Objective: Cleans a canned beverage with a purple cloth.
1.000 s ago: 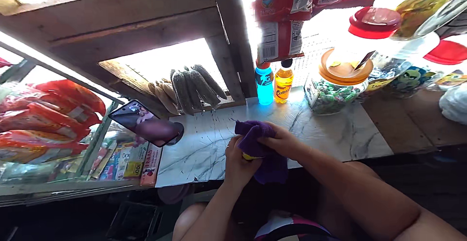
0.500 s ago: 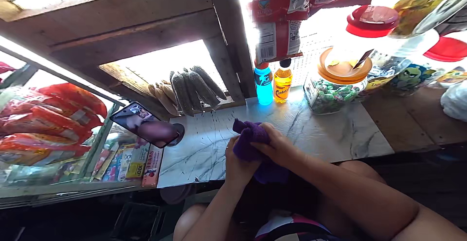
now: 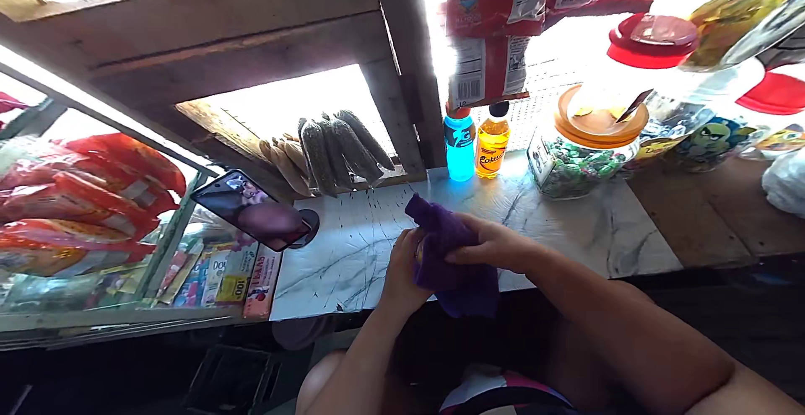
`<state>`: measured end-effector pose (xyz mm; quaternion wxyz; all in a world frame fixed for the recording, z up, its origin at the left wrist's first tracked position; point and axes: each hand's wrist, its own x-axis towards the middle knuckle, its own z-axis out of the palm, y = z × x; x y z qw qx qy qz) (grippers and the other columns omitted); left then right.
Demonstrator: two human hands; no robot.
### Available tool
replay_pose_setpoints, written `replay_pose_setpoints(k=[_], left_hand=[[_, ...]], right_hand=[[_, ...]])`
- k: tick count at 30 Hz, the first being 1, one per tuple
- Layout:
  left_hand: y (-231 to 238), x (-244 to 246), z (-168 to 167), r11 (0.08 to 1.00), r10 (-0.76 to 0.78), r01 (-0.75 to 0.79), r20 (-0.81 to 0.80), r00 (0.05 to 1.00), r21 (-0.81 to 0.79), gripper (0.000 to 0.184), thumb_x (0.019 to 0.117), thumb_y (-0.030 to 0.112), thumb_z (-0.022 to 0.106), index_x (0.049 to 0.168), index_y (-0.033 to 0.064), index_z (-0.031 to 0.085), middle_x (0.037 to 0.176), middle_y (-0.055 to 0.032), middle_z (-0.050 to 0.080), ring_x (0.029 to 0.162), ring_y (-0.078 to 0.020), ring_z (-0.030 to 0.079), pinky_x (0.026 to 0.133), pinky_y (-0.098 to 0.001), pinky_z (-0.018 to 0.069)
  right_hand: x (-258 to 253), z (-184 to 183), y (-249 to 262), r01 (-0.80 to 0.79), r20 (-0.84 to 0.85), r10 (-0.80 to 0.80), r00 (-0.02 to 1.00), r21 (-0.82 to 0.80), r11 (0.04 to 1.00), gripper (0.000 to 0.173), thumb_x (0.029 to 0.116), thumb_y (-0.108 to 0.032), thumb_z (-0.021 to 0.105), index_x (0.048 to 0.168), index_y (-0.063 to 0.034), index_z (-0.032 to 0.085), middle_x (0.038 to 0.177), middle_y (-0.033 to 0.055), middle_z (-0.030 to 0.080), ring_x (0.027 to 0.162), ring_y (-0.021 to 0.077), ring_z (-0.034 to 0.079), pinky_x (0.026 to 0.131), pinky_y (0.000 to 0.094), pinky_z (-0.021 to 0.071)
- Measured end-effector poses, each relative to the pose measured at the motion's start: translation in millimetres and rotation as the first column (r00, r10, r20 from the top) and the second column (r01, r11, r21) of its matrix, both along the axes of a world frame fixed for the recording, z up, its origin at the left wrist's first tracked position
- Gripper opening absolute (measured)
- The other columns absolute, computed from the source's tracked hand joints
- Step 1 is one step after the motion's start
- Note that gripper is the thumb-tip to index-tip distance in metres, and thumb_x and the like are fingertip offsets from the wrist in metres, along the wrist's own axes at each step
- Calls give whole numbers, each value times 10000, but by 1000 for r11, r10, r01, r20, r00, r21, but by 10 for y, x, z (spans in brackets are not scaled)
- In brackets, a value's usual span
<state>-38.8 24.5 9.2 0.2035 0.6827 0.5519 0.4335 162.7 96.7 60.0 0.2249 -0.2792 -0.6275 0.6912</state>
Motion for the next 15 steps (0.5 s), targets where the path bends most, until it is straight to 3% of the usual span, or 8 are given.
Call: replay_pose_setpoints(k=[3, 6, 8, 12, 15], left_hand=[[-14, -42, 11, 999, -30, 29, -24, 999, -39, 585, 789, 310, 808, 1232, -29, 635, 1179, -158, 684, 1152, -238, 636, 1030, -440, 501], [-60, -18, -54, 1000, 19, -19, -8, 1000, 17, 640, 759, 365, 841, 1198, -56, 640, 1153, -155, 701, 1135, -203, 650, 1034, -390, 501], [-108, 28, -74, 997, 73, -72, -33, 997, 15, 672, 736, 380, 867, 1195, -58, 645, 1155, -163, 702, 1135, -216, 656, 1030, -410, 504], [-60, 19, -123, 996, 79, -78, 19, 997, -42, 653, 688, 352, 876, 1150, -55, 659, 1096, -156, 711, 1083, -202, 673, 998, -433, 526], [-4, 14, -60, 995, 49, -48, 13, 999, -92, 640, 691, 349, 840, 1155, -51, 655, 1100, -151, 706, 1087, -209, 663, 998, -444, 514]], right_hand=[[-65, -25, -75, -12, 64, 6, 998, 97, 995, 612, 837, -266, 801, 1346, -50, 537, 1330, 136, 569, 1171, 136, 595, 998, 320, 513], [-214, -89, -253, 148, 58, -172, 983, 292, 945, 528, 869, -351, 767, 1238, -17, 593, 1257, 154, 583, 1189, 190, 561, 1026, 368, 472], [-270, -115, -275, 212, 61, -255, 965, 393, 895, 442, 919, -374, 705, 1169, -17, 631, 1183, 142, 616, 1142, 207, 589, 994, 403, 490], [-214, -63, -113, 188, 131, -293, 947, 510, 839, 321, 997, -328, 626, 1096, -31, 697, 1091, 113, 689, 1028, 209, 661, 907, 454, 535], [-120, -101, -16, 199, 76, -276, 958, 516, 833, 249, 1001, -219, 611, 1095, -13, 712, 1047, 114, 702, 995, 182, 667, 901, 408, 539]])
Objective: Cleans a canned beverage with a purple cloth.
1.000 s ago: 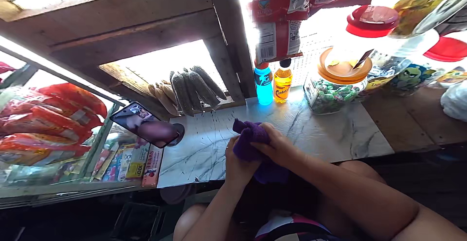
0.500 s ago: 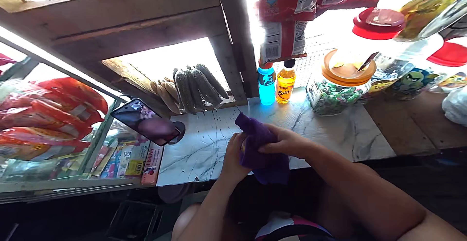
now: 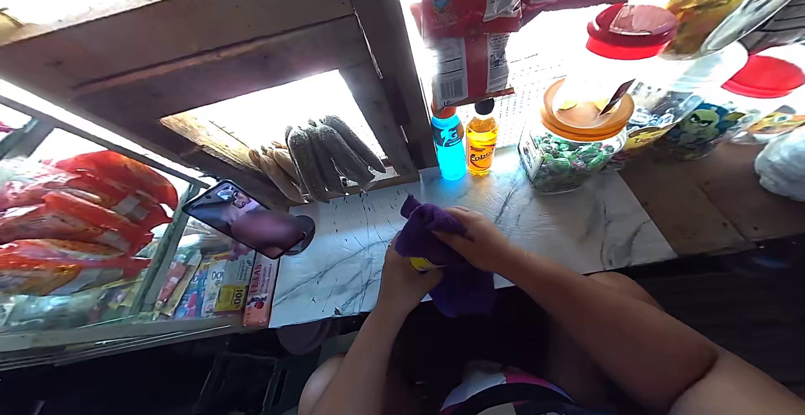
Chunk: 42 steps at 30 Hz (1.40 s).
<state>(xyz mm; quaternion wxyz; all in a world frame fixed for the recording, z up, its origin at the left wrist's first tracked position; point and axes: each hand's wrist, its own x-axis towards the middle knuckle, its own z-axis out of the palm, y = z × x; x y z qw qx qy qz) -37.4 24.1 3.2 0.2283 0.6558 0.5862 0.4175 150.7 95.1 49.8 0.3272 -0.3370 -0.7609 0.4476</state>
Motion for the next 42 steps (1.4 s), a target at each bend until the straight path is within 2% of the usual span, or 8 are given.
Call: replay_pose_setpoints(k=[4, 10, 17, 21, 25, 31, 34, 42], left_hand=[[44, -30, 43, 999, -43, 43, -1, 999, -1, 677, 699, 361, 843, 1197, -50, 639, 1142, -152, 691, 1128, -213, 641, 1016, -420, 503], [3, -81, 90, 999, -45, 46, 95, 994, -15, 700, 728, 313, 853, 1254, -68, 592, 1179, -160, 665, 1122, -134, 636, 1004, -302, 512], [-11, -153, 41, 995, -97, 98, 198, 975, 4, 705, 779, 323, 859, 1321, -21, 566, 1239, -117, 648, 1144, -93, 627, 1012, -273, 520], [-21, -156, 31, 993, -121, 120, 161, 980, 19, 687, 788, 323, 847, 1322, -13, 575, 1245, -125, 643, 1170, -106, 610, 1030, -287, 501], [-23, -159, -2, 987, -154, 146, 146, 977, 61, 686, 781, 296, 852, 1319, -21, 568, 1230, -141, 638, 1181, -139, 598, 1047, -320, 489], [-55, -153, -28, 987, -140, 138, 23, 990, 82, 657, 783, 359, 831, 1253, -44, 612, 1201, -151, 675, 1180, -195, 619, 1061, -407, 484], [-72, -139, -24, 982, -147, 151, -43, 988, 109, 657, 792, 387, 819, 1274, -12, 618, 1212, -142, 672, 1182, -211, 614, 1052, -447, 485], [-152, -223, 111, 946, -310, 321, -184, 933, 37, 780, 942, 570, 592, 1446, -17, 486, 1400, -207, 576, 1337, -318, 523, 1093, -593, 394]], right_hand=[[148, 70, 62, -53, -67, 41, 997, -180, 982, 247, 1024, -161, 583, 1200, -12, 671, 1028, 75, 711, 956, 64, 659, 896, 285, 538], [239, 146, 109, 78, -19, -85, 996, -238, 968, 243, 1007, -155, 618, 1221, -49, 664, 1026, 73, 712, 935, 108, 672, 865, 353, 558], [294, 180, 121, 202, -279, -277, 919, -269, 942, 214, 1041, -246, 558, 1190, -121, 646, 941, -18, 706, 827, 62, 679, 740, 298, 589], [265, 98, 52, 122, -398, -182, 899, -172, 978, 149, 1035, -260, 544, 1072, -167, 655, 853, -93, 684, 775, 2, 659, 712, 242, 578], [273, 31, -27, -3, -522, -20, 853, -43, 999, 203, 1028, -474, 538, 994, -331, 677, 857, -212, 689, 801, -84, 647, 731, 177, 566], [167, 96, 10, -48, -16, 47, 999, -51, 998, 253, 982, -251, 634, 1065, -33, 732, 1012, 66, 712, 967, 105, 661, 885, 346, 542], [142, 96, 0, -109, 27, 111, 993, -82, 991, 261, 964, -270, 648, 1051, -40, 734, 1017, 64, 711, 956, 83, 662, 872, 311, 550], [206, 191, 4, -152, 255, 118, 960, 120, 981, 288, 919, -251, 663, 1081, -21, 719, 1079, 134, 715, 980, 262, 688, 844, 521, 542]])
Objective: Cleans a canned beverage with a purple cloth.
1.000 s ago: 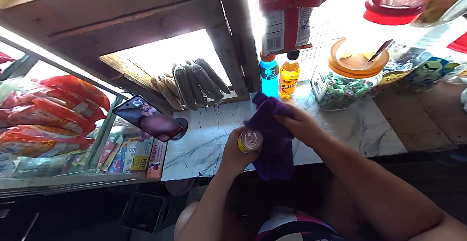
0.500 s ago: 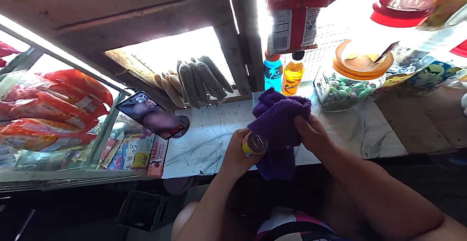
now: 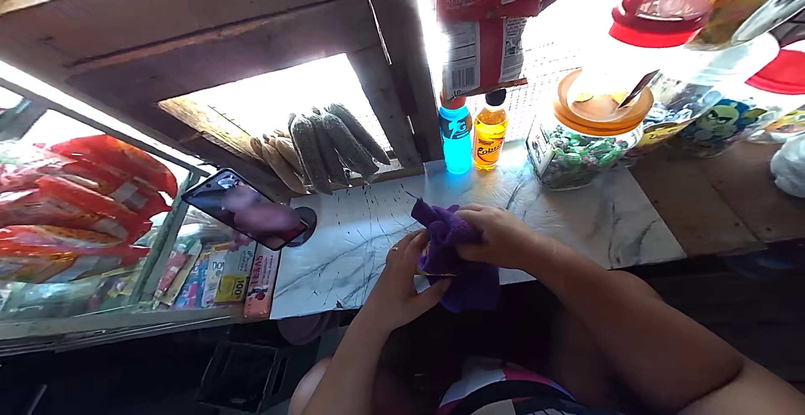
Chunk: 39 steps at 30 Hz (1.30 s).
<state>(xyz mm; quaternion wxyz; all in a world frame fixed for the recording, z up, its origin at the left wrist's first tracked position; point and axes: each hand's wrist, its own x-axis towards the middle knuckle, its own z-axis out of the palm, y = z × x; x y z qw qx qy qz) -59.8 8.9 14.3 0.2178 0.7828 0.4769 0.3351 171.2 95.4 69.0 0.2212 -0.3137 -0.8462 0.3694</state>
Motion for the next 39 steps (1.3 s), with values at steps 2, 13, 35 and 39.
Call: replay_pose_setpoints(k=[2, 13, 35, 39], left_hand=[[8, -75, 20, 998, -58, 58, -17, 998, 5, 731, 990, 542, 558, 1466, -8, 477, 1411, -201, 576, 1343, -299, 531, 1117, -557, 402], [23, -23, -62, 997, 46, -51, 72, 996, 56, 665, 928, 509, 682, 1379, 30, 587, 1309, -172, 644, 1222, -234, 617, 1048, -427, 504], [95, 67, -122, 963, 206, -196, -38, 978, 188, 627, 889, 498, 717, 1339, 70, 627, 1213, -147, 696, 1110, -310, 669, 936, -577, 512], [185, 204, -233, 901, 355, -349, 21, 934, 258, 588, 872, 416, 748, 1293, 24, 622, 1192, -193, 675, 1110, -367, 642, 925, -610, 483]], right_hand=[[25, 13, 23, -33, 18, 33, 999, 29, 999, 280, 917, -245, 669, 1068, -13, 713, 1046, 140, 717, 951, 267, 692, 828, 519, 544], [-4, 68, 58, 2, 98, 31, 995, -329, 944, 333, 962, -207, 577, 1243, -29, 598, 985, 131, 674, 940, 210, 653, 836, 443, 522], [-23, -13, 148, 145, 53, -136, 989, -447, 883, 304, 950, -167, 618, 1224, -35, 632, 1000, 107, 681, 927, 159, 652, 849, 402, 530], [-109, -82, 105, 238, 8, -280, 960, -553, 799, 318, 983, -154, 592, 1276, -29, 585, 1028, 114, 672, 938, 157, 653, 857, 384, 535]])
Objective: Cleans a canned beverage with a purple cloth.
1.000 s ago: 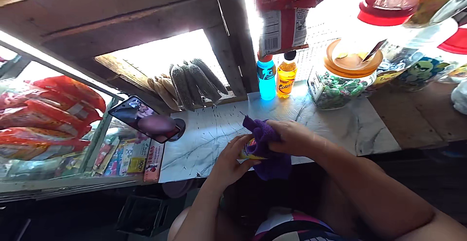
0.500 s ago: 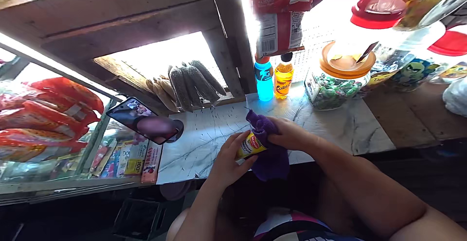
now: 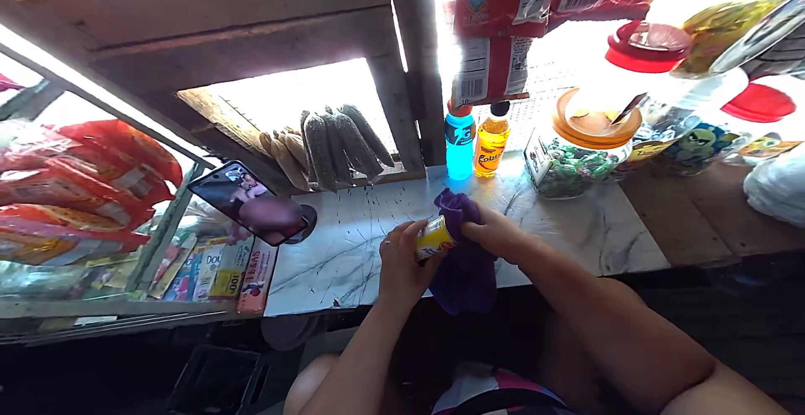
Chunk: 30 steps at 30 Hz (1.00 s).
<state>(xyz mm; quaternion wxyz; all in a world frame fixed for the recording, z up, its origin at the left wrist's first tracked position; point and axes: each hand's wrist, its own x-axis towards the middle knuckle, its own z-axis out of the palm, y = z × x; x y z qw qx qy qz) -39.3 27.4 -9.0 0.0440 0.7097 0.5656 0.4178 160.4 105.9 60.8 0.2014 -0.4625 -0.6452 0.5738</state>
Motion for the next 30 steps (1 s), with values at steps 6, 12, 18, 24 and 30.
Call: replay_pose_setpoints(k=[6, 12, 18, 24, 30], left_hand=[[-46, -1, 83, 992, -86, 89, 36, 996, -91, 699, 931, 524, 633, 1421, 33, 552, 1305, -201, 628, 1215, -354, 589, 999, -620, 435], [-29, -262, 153, 958, -233, 238, 53, 971, -161, 657, 957, 606, 558, 1367, 98, 639, 1273, -112, 686, 1183, -276, 624, 990, -590, 449], [-74, -214, 212, 905, -256, 278, 110, 960, -321, 711, 820, 534, 778, 1299, 39, 604, 1181, -115, 689, 1088, -217, 665, 970, -456, 539], [-48, -42, 68, 995, -76, 74, -38, 996, -67, 624, 877, 506, 732, 1263, 24, 642, 1113, -164, 704, 1016, -301, 686, 881, -509, 560], [22, -94, 22, 992, -84, 81, -18, 996, -100, 785, 893, 561, 679, 1433, 15, 516, 1252, -239, 624, 1128, -388, 617, 896, -616, 499]], right_hand=[[73, 27, 44, -70, 138, 40, 990, 220, 973, 419, 959, -178, 631, 1353, -45, 582, 1126, 174, 691, 1079, 266, 660, 954, 505, 507], [142, 34, 64, -241, 190, 176, 966, 415, 877, 303, 917, -152, 695, 1176, -8, 630, 1058, 168, 679, 1029, 298, 660, 907, 542, 515], [146, 82, 72, -285, 211, 226, 951, 320, 904, 274, 924, -176, 705, 1136, -12, 653, 1008, 156, 691, 983, 267, 665, 891, 511, 519], [95, -37, 181, -140, 6, 142, 990, -113, 984, 211, 1024, -155, 551, 1189, -42, 616, 966, 61, 655, 872, 97, 635, 816, 317, 534], [99, -21, 106, -79, 56, 71, 996, 154, 985, 362, 932, -128, 678, 1279, -43, 619, 1064, 133, 695, 984, 197, 668, 897, 431, 536]])
